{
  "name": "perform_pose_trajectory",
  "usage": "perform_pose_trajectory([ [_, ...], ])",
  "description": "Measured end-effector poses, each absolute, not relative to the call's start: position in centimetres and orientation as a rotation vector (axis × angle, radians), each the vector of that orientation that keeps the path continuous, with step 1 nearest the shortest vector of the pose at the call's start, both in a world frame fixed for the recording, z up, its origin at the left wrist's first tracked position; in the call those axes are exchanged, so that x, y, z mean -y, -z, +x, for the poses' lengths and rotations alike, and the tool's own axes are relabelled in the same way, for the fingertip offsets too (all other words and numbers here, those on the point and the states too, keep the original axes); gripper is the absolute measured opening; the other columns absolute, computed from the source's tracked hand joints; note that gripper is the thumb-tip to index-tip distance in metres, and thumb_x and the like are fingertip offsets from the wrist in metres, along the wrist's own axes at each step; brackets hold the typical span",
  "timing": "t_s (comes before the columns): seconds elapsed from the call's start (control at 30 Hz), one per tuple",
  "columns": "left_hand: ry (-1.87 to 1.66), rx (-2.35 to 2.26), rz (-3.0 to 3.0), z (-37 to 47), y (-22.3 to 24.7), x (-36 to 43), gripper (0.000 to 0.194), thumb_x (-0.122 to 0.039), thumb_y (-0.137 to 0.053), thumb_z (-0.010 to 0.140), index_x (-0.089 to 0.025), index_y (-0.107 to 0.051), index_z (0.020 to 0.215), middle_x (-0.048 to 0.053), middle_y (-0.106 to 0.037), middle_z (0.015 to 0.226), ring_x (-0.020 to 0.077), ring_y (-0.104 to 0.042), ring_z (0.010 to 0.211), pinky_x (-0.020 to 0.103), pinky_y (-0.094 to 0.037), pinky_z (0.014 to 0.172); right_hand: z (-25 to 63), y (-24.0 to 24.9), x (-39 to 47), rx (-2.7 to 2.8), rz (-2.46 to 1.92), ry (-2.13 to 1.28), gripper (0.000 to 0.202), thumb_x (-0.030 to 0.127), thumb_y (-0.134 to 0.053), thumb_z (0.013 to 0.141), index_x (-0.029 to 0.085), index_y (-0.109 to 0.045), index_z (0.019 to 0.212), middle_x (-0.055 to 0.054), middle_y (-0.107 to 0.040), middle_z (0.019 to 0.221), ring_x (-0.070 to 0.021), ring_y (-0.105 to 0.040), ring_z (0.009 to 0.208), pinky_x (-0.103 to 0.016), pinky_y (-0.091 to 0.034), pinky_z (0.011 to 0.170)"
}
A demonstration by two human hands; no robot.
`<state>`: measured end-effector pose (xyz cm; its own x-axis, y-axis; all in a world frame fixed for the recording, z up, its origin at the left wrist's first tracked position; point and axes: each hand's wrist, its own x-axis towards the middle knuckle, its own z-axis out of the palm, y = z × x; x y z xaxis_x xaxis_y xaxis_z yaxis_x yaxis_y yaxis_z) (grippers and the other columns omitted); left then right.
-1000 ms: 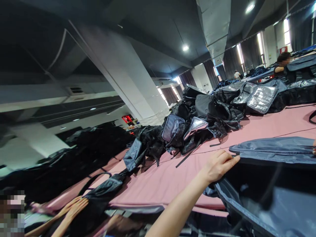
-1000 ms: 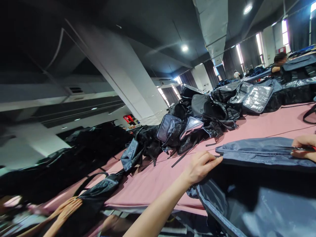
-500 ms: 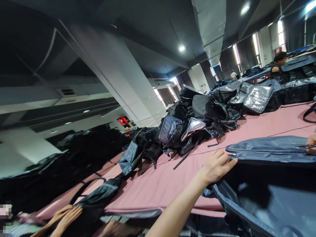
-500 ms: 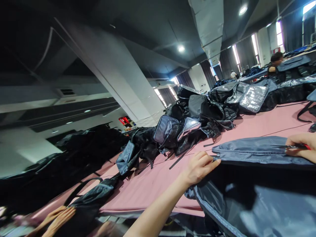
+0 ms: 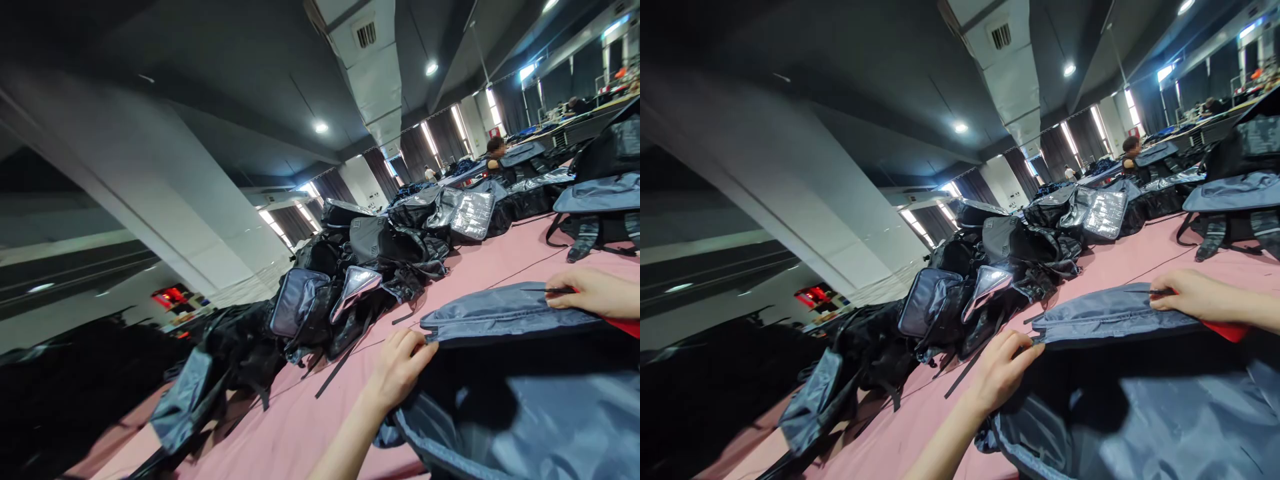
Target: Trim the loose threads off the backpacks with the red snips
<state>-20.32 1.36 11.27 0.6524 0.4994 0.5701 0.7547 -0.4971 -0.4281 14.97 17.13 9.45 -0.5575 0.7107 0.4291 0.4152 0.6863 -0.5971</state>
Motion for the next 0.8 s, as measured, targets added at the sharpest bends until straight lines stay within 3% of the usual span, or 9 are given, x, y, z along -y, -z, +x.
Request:
perform_pose_trajectory([
  [0.13, 0.544, 1.029, -2.289, -19.9, -12.1, -1.3, 0.025, -0.005, -0.044, 0.091, -0.018, -0.064, 0.098, 0.004, -0.064, 0.088, 0.0154, -0.061, 0.084, 0.026, -0.052, 0.074, 15.4, -8.7, -17.5, 2.387, -0.943, -0.715, 0.041, 0.056, -0.044, 0.080, 0.020, -0.057, 0.065, -0.002, -0.064, 0.069, -0.0206, -0.060, 0.068, -0.029, -0.044, 0.066],
  [0.23, 0.559, 1.154, -2.375, -19.1, -12.7, -1.1, 0.020, -0.012, -0.048, 0.092, -0.018, -0.064, 0.101, 0.006, -0.066, 0.094, 0.0163, -0.063, 0.087, 0.029, -0.054, 0.078, 15.8, -7.8, -17.9, 2.416, -1.001, -0.724, 0.042, 0.059, -0.045, 0.077, 0.020, -0.054, 0.067, -0.004, -0.064, 0.073, -0.0240, -0.059, 0.072, -0.033, -0.043, 0.069],
  [0.47, 0.636, 1.328, -2.431, -14.9, -12.2, -3.4, 0.019, -0.025, -0.051, 0.096, -0.019, -0.066, 0.107, 0.007, -0.068, 0.098, 0.0183, -0.064, 0.089, 0.032, -0.055, 0.081, 15.9, -7.4, -17.3, 2.449, -1.068, -0.686, 0.039, 0.057, -0.041, 0.081, 0.022, -0.051, 0.068, -0.004, -0.063, 0.075, -0.0244, -0.057, 0.075, -0.035, -0.042, 0.072],
  [0.6, 0.523, 1.524, -2.543, -11.6, -12.0, -5.9, 0.018, -0.027, -0.054, 0.095, -0.020, -0.069, 0.102, 0.006, -0.069, 0.099, 0.0194, -0.064, 0.093, 0.033, -0.053, 0.086, 16.3, -7.0, -17.2, 2.447, -1.086, -0.565, 0.030, 0.046, -0.042, 0.083, 0.022, -0.056, 0.071, -0.004, -0.066, 0.081, -0.0248, -0.060, 0.078, -0.036, -0.044, 0.074],
  [0.7, 0.475, 1.764, -2.563, -10.0, -12.3, -7.3, 0.014, -0.024, -0.057, 0.093, -0.018, -0.070, 0.092, 0.006, -0.071, 0.097, 0.0204, -0.065, 0.094, 0.032, -0.052, 0.088, 16.6, -6.6, -17.0, 2.375, -1.046, -0.400, 0.026, 0.046, -0.048, 0.085, 0.024, -0.063, 0.086, -0.004, -0.069, 0.091, -0.0254, -0.063, 0.082, -0.038, -0.047, 0.077],
  [0.8, 0.511, 2.041, -2.522, -9.2, -12.7, -7.7, 0.013, -0.022, -0.057, 0.091, -0.017, -0.067, 0.085, 0.005, -0.072, 0.094, 0.0202, -0.065, 0.091, 0.031, -0.051, 0.084, 16.4, -6.9, -16.5, 2.266, -0.883, -0.129, 0.034, 0.053, -0.050, 0.091, 0.023, -0.061, 0.105, -0.005, -0.068, 0.101, -0.0254, -0.064, 0.086, -0.038, -0.049, 0.076],
])
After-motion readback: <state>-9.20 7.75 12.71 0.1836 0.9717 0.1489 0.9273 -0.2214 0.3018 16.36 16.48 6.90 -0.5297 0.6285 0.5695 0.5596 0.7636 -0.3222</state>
